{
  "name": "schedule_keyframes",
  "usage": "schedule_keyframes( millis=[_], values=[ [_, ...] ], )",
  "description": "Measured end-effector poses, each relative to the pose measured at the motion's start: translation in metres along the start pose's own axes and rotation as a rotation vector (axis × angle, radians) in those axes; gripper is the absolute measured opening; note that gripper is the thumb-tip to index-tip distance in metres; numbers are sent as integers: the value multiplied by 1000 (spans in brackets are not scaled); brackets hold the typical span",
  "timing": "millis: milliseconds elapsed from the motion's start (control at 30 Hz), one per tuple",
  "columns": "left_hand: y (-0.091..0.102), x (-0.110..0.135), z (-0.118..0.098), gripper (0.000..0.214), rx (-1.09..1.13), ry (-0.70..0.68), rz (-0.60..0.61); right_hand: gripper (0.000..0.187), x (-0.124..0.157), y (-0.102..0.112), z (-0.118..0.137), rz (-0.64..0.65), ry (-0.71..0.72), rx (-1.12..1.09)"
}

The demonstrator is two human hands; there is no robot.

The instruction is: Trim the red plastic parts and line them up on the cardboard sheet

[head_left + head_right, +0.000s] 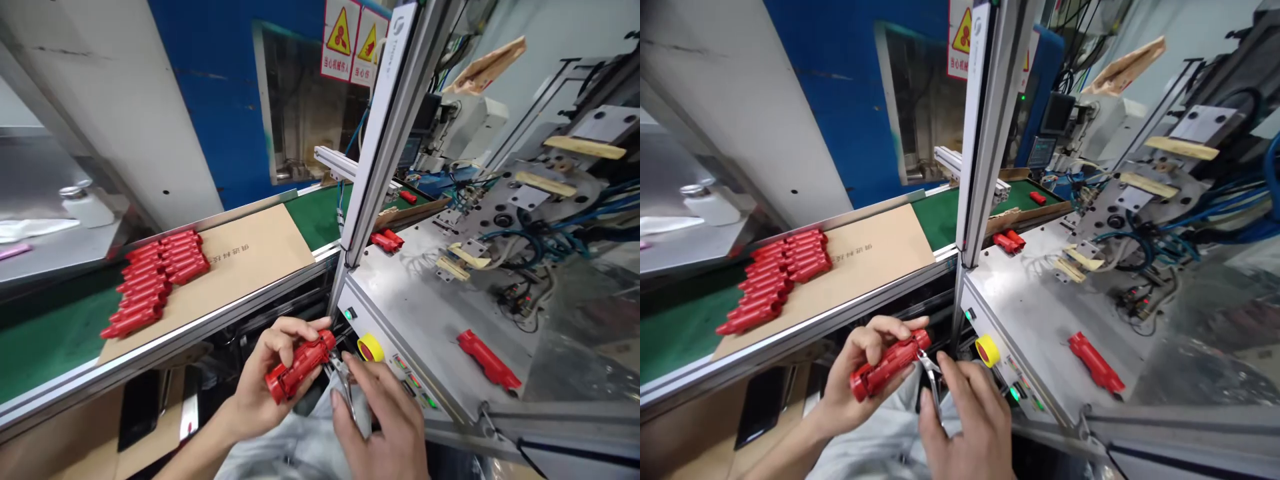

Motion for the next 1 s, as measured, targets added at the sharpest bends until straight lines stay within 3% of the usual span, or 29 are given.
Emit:
schedule_keyframes(
  millis=[433, 633, 833, 1000],
  values=[
    [16, 3, -10, 45, -203, -252, -30, 38, -14, -8, 18, -42, 62, 108],
    [28, 8, -10, 36, -213, -333, 106, 40, -17, -18, 19, -47, 79, 64],
    [37, 7, -15, 42, -288, -335, 121, 42, -22, -28, 21, -68, 99, 61],
    [43, 6, -12, 52, -317, -194, 33, 40, -23, -38, 20, -57, 153, 130]
  ],
)
Point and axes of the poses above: each hand's wrist, its own x-axis away from the middle knuckle, its own y-axis out of the back of the hand, z = x × y, the point moved 7 cm from there along -x, towards the middle knuckle, and after that the axes turned 5 degrees about z, right-handed, at the moved point
